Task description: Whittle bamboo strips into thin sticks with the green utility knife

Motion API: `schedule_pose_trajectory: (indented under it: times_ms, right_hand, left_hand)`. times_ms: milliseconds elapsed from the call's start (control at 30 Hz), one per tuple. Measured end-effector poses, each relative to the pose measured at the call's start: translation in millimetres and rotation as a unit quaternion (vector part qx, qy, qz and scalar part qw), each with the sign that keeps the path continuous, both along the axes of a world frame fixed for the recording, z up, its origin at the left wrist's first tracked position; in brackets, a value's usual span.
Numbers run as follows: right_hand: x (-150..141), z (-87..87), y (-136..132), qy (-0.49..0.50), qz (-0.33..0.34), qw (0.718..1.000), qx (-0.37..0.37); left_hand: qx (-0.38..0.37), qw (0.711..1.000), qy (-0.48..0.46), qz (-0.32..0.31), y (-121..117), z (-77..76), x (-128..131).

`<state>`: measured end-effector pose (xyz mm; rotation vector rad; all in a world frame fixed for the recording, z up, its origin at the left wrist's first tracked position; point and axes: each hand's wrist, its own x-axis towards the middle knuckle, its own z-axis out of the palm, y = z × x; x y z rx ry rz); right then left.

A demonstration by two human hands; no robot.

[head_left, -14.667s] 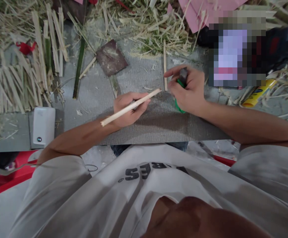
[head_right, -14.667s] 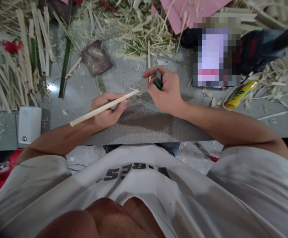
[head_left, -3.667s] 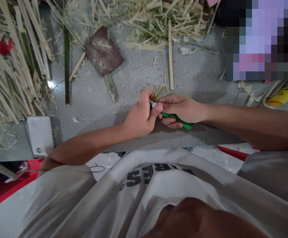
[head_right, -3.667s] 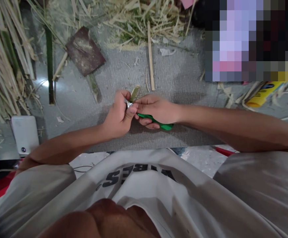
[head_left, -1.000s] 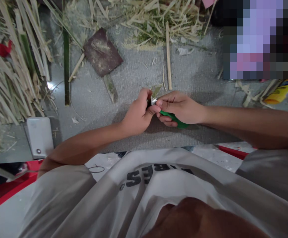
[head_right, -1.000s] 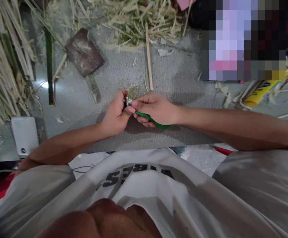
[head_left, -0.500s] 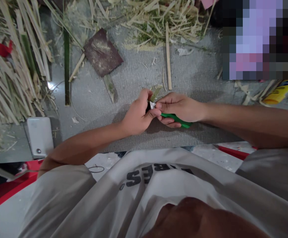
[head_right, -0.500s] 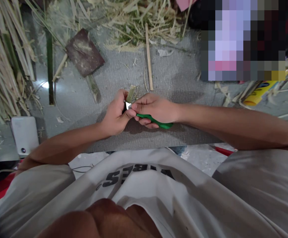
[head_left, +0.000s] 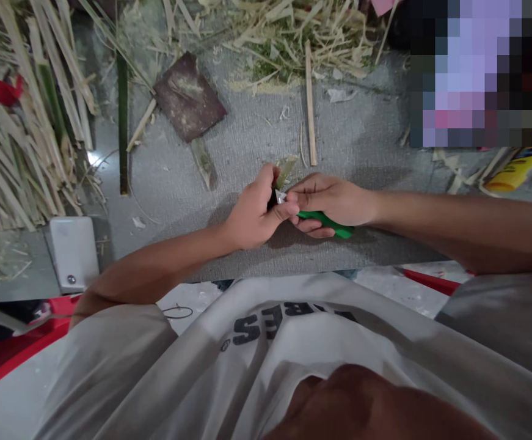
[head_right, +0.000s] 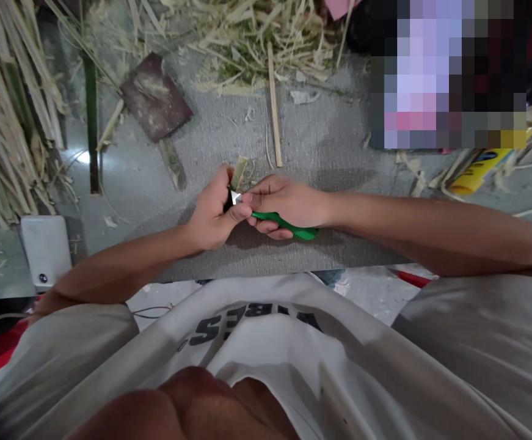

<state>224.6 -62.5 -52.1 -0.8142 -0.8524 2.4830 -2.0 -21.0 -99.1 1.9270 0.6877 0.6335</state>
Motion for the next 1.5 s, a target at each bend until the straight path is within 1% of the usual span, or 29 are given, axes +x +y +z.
schedule_pose_trajectory:
  times_ms: [133, 233, 300, 367, 500, 667, 833, 967, 1100, 1200, 1300, 1400, 1500]
  right_hand:
    - [-6, -2.3, -5, 0.02, -0.053, 0.997, 0.043]
    - [-8, -8.2, -8, 0.0, -0.099, 0.992, 0.083]
    - [-7, -11.4, -8, 0.001, -0.111, 0.988, 0.103]
    - [-4, -13.3, -6, 0.016, -0.079, 0.992, 0.098]
    - [3, -13.6, 2, 0.03, 0.017, 0.999, 0.039]
    - [9, -11.7, 7, 0.019, 0.045, 0.999, 0.01]
    - [10, -14.6, 8, 0.036, 0.066, 0.997, 0.001]
    - [5, -13.5, 5, 0.064, 0.022, 0.998, 0.018]
    - [2, -11.1, 1, 0.059, -0.006, 0.998, 0.037]
    - [2, -11.9, 1, 0.052, -0.006, 0.997, 0.058]
    - [3, -12.9, 2, 0.033, -0.022, 0.995, 0.089]
    - [0, -14.0, -1, 0.002, -0.053, 0.991, 0.119]
    - [-5, -17.0, -7, -0.025, -0.103, 0.979, 0.173]
  left_hand:
    - [-0.004, 1.0, 0.007, 0.006, 0, 2.6, 2]
    - [-0.004, 1.0, 0.005, 0.02, -2, 5.2, 4]
    - [-0.006, 1.0, 0.006, 0.025, -3, 5.6, 5]
    - [-0.002, 1.0, 0.005, 0.02, -2, 4.7, 4]
    - [0.006, 1.0, 0.003, -0.004, -1, 2.3, 2]
    - [-0.006, 1.0, 0.017, -0.012, -1, 2.7, 1]
    - [0.021, 0.999, -0.022, -0.033, -1, -0.1, 1]
    - [0.054, 0.998, -0.027, -0.027, -1, -2.2, 0]
    - [0.059, 0.998, -0.022, -0.022, -2, -2.3, -2]
    - [0.052, 0.998, -0.019, -0.013, -3, -2.9, -2]
    - [0.034, 0.999, -0.012, 0.006, -4, -3.4, 0]
    - [0.019, 0.999, -0.01, 0.027, -3, -2.6, 3]
    - [0.009, 0.999, -0.009, 0.034, -2, 0.2, 4]
